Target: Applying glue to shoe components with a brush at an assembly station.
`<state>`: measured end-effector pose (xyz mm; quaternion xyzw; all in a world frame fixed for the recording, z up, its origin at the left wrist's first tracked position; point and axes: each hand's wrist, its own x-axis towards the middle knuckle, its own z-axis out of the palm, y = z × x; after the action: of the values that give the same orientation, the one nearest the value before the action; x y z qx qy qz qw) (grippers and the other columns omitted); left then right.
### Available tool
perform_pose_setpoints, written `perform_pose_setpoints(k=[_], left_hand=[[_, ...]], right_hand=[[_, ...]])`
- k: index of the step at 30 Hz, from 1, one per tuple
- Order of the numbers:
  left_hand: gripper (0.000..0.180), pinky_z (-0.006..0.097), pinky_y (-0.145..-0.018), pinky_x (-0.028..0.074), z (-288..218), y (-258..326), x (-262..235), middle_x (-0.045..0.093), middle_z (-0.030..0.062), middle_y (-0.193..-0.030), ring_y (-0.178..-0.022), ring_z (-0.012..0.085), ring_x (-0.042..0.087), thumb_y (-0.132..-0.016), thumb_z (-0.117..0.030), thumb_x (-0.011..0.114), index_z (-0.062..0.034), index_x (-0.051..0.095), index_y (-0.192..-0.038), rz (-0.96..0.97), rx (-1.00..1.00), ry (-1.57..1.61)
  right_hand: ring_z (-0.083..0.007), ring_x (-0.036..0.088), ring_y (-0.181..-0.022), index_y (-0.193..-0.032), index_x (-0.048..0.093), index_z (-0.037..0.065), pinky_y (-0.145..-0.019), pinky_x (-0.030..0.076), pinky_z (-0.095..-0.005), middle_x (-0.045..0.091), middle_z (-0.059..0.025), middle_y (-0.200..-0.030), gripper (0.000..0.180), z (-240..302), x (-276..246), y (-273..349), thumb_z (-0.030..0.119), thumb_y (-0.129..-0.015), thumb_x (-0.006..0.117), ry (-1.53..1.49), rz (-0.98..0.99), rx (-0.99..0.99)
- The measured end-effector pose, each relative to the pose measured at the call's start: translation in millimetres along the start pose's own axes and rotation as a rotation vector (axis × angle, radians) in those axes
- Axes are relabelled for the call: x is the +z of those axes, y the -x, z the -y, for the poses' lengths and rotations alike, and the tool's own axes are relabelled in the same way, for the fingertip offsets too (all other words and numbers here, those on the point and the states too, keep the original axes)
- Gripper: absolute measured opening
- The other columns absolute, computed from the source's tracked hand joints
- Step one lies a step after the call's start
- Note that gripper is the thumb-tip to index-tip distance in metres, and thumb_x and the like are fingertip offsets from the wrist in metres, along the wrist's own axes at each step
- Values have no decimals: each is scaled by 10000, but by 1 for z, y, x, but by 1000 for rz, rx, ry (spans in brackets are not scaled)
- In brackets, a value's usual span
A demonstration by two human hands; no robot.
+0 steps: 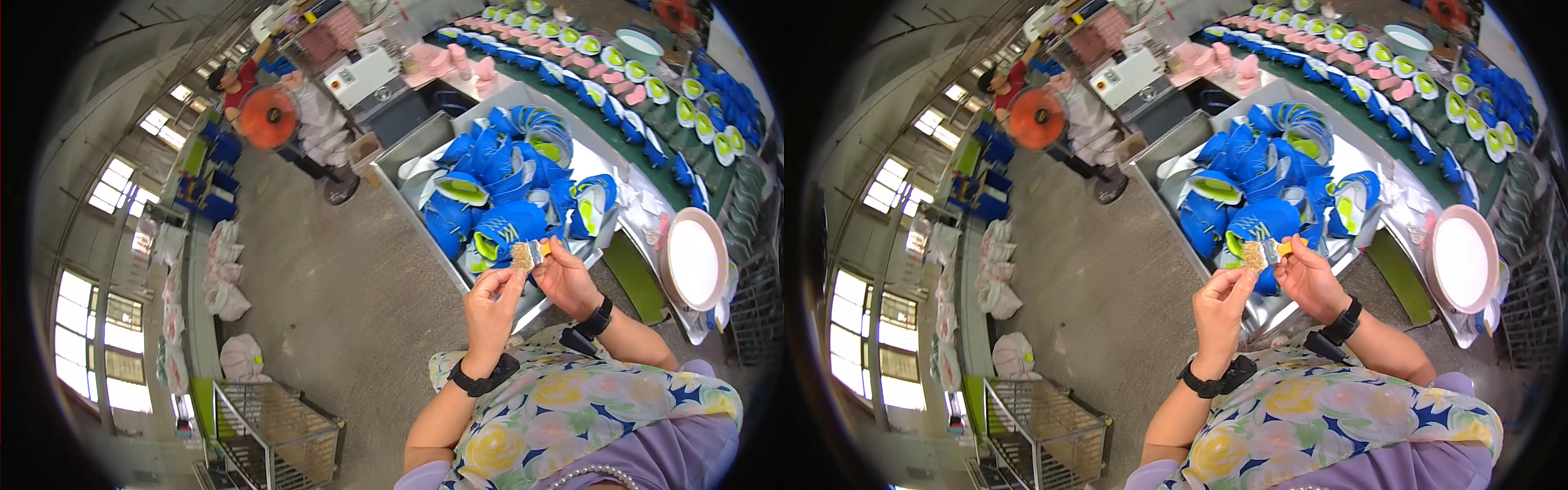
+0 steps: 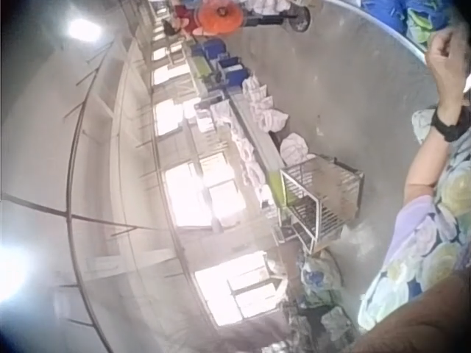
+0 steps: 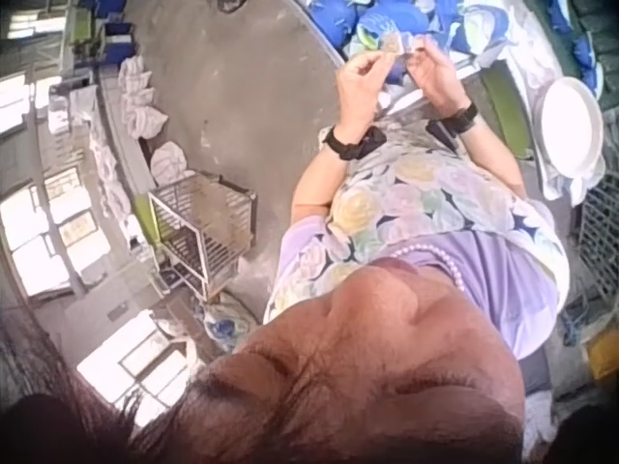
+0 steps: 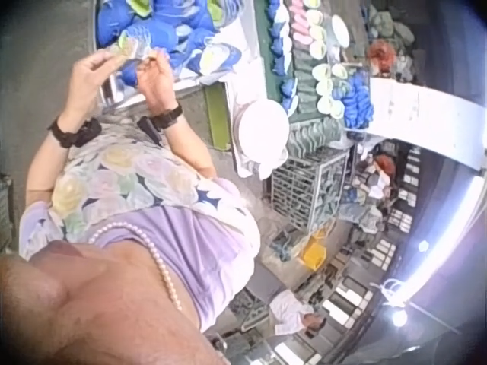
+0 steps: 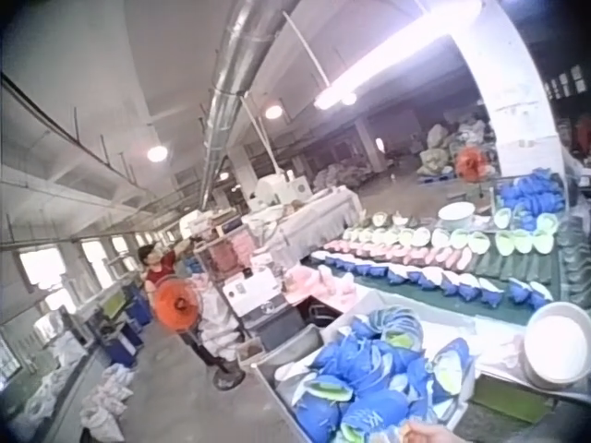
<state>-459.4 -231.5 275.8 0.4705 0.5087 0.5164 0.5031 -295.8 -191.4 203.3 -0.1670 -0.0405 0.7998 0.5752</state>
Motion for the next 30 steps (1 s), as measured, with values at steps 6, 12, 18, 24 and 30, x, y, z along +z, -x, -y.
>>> perform_pose_setpoints(k=[6, 12, 18, 24, 30], left_hand=[[138, 210, -748, 463, 4, 9, -9, 652, -8, -917, -823, 48, 582, -935, -94, 687, 38, 714, -964, -122, 19, -58], [66, 335, -736, 491, 11, 16, -12, 655, 72, -791, -787, 209, 608, -774, -43, 701, 9, 677, -807, -341, 265, -510], [61, 324, -745, 492, 8, 21, -24, 628, 83, -782, -786, 202, 588, -780, -30, 673, 18, 640, -799, -414, 274, -650], [62, 328, -706, 482, 18, 2, -53, 611, 88, -760, -769, 209, 580, -787, -35, 662, 16, 626, -792, -434, 266, -716], [86, 327, -681, 483, 42, -43, -108, 616, 100, -765, -767, 220, 586, -805, -60, 654, 24, 632, -811, -400, 273, -664]], right_hand=[[-127, 602, -849, -1087, 595, 64, -798, 508, -277, 640, -49, -968, 212, 5, 5, -7, 266, -1031, 563, 136, 94, 40], [-155, 617, -801, -1064, 608, 59, -762, 502, -292, 647, -65, -927, 212, -5, 6, -9, 264, -1033, 561, 261, 83, 39], [-161, 610, -793, -1049, 595, 37, -756, 496, -289, 640, -79, -903, 220, -20, 21, -17, 255, -1026, 574, 290, 50, 36], [-156, 624, -794, -1058, 559, 32, -761, 505, -294, 654, -88, -922, 202, -40, 22, -40, 232, -1033, 559, 449, 102, -95], [-157, 655, -824, -1088, 544, 21, -781, 530, -301, 662, -96, -940, 207, -81, 36, -70, 222, -1038, 553, 547, 33, -258]])
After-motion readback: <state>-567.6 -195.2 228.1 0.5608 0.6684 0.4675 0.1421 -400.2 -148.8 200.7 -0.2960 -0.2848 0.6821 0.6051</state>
